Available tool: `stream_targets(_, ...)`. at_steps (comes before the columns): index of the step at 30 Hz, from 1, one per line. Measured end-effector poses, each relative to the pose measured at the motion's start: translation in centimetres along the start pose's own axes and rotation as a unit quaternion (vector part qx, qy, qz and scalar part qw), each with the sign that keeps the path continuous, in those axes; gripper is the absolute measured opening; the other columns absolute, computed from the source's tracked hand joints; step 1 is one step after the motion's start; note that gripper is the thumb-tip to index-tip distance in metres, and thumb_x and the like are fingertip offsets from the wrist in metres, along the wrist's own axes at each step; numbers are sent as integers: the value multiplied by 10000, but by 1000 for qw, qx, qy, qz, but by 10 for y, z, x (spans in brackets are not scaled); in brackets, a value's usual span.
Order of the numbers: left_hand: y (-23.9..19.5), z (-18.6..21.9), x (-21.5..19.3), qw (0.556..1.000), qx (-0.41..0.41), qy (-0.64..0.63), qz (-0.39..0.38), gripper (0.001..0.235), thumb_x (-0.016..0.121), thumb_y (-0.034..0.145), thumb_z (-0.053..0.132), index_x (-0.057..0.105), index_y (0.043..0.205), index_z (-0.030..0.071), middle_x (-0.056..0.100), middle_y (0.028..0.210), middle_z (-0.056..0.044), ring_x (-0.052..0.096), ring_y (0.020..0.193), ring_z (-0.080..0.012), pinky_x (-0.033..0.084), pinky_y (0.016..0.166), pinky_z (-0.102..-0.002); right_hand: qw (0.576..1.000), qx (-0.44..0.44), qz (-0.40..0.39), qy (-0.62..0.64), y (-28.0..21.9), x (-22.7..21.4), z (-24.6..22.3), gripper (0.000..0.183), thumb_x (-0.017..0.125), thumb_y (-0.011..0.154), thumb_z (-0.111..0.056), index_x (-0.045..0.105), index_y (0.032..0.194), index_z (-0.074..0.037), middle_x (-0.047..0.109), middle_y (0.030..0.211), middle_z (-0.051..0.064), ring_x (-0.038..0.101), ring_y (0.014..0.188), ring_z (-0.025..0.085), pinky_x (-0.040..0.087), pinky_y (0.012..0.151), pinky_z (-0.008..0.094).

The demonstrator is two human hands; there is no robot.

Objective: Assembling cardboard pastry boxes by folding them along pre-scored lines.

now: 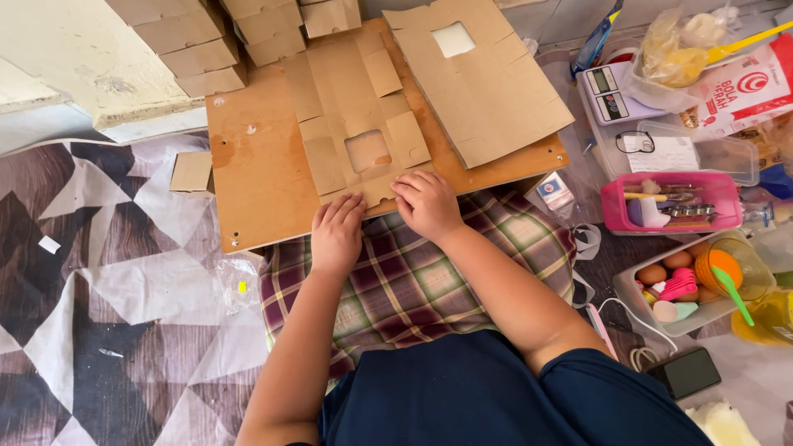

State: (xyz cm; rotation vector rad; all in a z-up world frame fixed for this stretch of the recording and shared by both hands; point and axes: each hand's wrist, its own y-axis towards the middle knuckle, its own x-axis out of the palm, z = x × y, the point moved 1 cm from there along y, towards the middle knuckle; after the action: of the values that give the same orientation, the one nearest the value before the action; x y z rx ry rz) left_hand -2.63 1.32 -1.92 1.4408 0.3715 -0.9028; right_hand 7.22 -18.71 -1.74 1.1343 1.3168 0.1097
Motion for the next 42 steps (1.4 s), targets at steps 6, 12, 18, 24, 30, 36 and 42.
stream_targets(6, -18, 7, -3, 999, -21, -18, -26, 331, 640, 1003, 228, 675, 1308, 104, 653, 1403, -56, 585, 1327, -232, 384, 1140, -427, 997, 12, -75, -19, -3, 1, -23, 405, 686, 824, -347, 698, 1185, -164, 635, 1153, 73, 600, 1125, 312, 475, 914, 469)
stream_targets(12, -20, 15, -7, 998, -39, -51, 16, 300, 710, 947, 188, 711, 1236, 109, 676, 1352, -61, 607, 1297, -258, 408, 1121, -446, 968, 16, -232, -98, 12, -32, -63, 690, 730, 776, -375, 568, 1444, -309, 475, 1517, 61, 417, 1259, 424, 325, 1032, 669)
stream_targets(18, -59, 27, 4, 921, -292, -181, 184, 251, 780, 890, 135, 588, 1050, 152, 578, 1119, -17, 570, 1052, -249, 432, 947, -375, 975, 14, -199, -95, 0, -20, -59, 674, 714, 776, -309, 564, 1433, -326, 504, 1483, 49, 400, 1260, 429, 284, 1020, 714)
stream_targets(24, -47, 50, -2, 703, -518, -451, 185, 271, 644, 1028, 91, 495, 1250, 50, 534, 1113, -33, 526, 1074, -138, 410, 973, -297, 976, 25, -206, -69, -2, -16, -58, 627, 709, 794, -258, 585, 1408, -287, 501, 1489, 61, 367, 1359, 390, 221, 1036, 741)
stream_targets(30, -18, 65, -26, 659, -548, -478, 191, 272, 622, 1048, 136, 534, 1292, 54, 603, 1123, -7, 591, 1021, -79, 461, 849, -179, 971, 40, -233, -37, 1, -23, -62, 629, 687, 836, -207, 559, 1447, -281, 481, 1531, 103, 356, 1436, 395, 189, 1030, 779)
stream_targets(36, -22, 37, -8, 736, -534, -379, 173, 380, 806, 919, 118, 619, 1227, -3, 618, 912, -15, 567, 718, -45, 447, 587, -144, 970, 45, -234, -42, -1, -19, -60, 649, 696, 825, -226, 549, 1453, -298, 481, 1533, 90, 349, 1449, 383, 184, 1032, 786)
stream_targets(42, -41, 13, 16, 917, -340, -117, 172, 307, 872, 834, 107, 755, 1106, 25, 715, 866, -93, 694, 783, -241, 573, 697, -335, 968, 49, -241, -42, 0, -19, -60, 635, 668, 827, -232, 550, 1446, -305, 489, 1519, 79, 344, 1453, 363, 181, 1024, 770)
